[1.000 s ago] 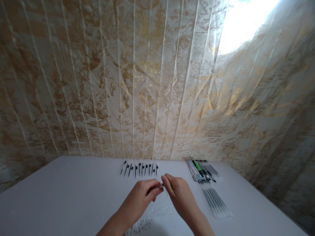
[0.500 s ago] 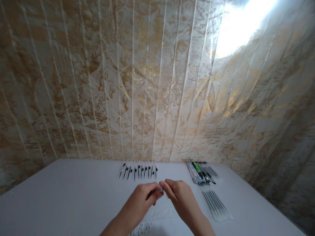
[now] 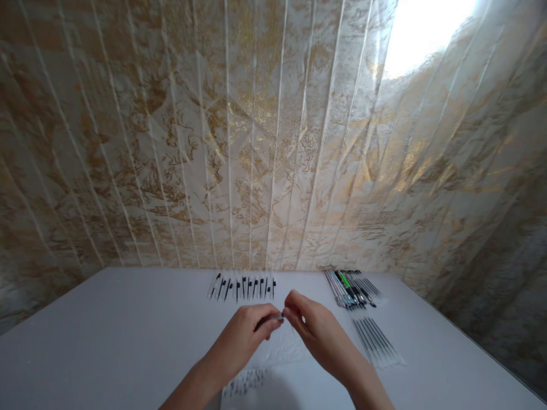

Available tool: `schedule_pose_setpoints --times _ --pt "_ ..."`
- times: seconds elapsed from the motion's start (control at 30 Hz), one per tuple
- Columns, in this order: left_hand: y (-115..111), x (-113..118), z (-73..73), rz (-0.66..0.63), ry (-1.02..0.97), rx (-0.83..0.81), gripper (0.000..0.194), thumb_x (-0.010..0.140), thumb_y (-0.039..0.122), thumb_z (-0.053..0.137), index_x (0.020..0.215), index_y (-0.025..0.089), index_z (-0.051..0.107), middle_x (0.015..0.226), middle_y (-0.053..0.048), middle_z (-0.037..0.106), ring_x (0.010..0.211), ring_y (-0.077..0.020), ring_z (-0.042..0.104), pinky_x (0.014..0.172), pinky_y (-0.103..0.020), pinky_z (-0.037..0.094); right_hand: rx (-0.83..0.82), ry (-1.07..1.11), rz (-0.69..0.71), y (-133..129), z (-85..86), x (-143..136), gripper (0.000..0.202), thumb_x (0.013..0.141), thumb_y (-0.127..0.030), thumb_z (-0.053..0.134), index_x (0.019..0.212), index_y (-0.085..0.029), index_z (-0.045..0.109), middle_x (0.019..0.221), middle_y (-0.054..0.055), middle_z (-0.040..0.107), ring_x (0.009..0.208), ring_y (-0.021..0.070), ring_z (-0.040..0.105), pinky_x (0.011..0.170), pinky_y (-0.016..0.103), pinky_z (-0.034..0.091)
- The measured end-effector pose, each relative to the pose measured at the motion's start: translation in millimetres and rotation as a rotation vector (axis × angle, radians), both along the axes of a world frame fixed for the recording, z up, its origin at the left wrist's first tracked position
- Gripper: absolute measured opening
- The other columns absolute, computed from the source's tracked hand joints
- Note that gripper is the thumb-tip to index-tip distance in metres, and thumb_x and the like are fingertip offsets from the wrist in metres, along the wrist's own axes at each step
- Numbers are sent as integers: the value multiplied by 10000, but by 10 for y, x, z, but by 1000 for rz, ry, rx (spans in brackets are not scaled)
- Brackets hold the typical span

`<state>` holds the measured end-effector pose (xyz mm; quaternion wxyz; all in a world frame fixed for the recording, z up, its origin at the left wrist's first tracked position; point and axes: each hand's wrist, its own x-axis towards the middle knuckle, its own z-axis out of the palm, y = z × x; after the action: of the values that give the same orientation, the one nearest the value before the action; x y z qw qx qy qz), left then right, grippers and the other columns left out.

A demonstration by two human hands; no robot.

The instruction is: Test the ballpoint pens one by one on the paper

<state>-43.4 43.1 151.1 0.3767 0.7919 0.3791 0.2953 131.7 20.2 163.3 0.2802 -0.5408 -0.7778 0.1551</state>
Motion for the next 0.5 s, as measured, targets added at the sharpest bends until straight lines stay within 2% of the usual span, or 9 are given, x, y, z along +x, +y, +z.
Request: schedule_pose_setpoints --times 0.13,0.27,0.33,0.4,0.5 --pt "13 -1 -21 -3 40 25 204 880 275 478 731 195 592 656 37 553 663 -139 523 646 -228 360 10 -61 -81 60 -118 -71 284 966 -305 345 708 -225 434 619 -19 532 554 145 467 543 228 263" --pt "44 -11 -61 27 8 52 193 888 297 494 781 202 623 699 23 591 686 -150 539 671 -239 388 -1 26 -127 101 -170 -78 369 974 -397 322 671 -221 440 574 -26 496 528 139 448 536 234 262" --pt "58 -29 -58 77 -81 75 215 901 339 503 807 204 642 791 3 614 761 -164 562 716 -248 409 -37 135 -97 90 -132 -48 422 981 -431 286 672 -213 475 567 -26 488 532 133 457 539 225 290" --pt "61 -48 -34 150 -201 108 259 920 382 487 833 208 658 914 -22 618 914 -189 568 825 -269 411 -105 215 -37 67 -91 -35 393 976 -406 315 743 -202 557 589 -25 511 554 127 476 550 216 325" --pt "32 -53 10 205 -340 86 315 934 430 461 851 216 677 1034 -39 604 1082 -218 529 978 -319 357 -257 252 135 34 -110 -113 170 882 -314 546 959 -196 642 689 -28 577 591 111 487 573 208 363"
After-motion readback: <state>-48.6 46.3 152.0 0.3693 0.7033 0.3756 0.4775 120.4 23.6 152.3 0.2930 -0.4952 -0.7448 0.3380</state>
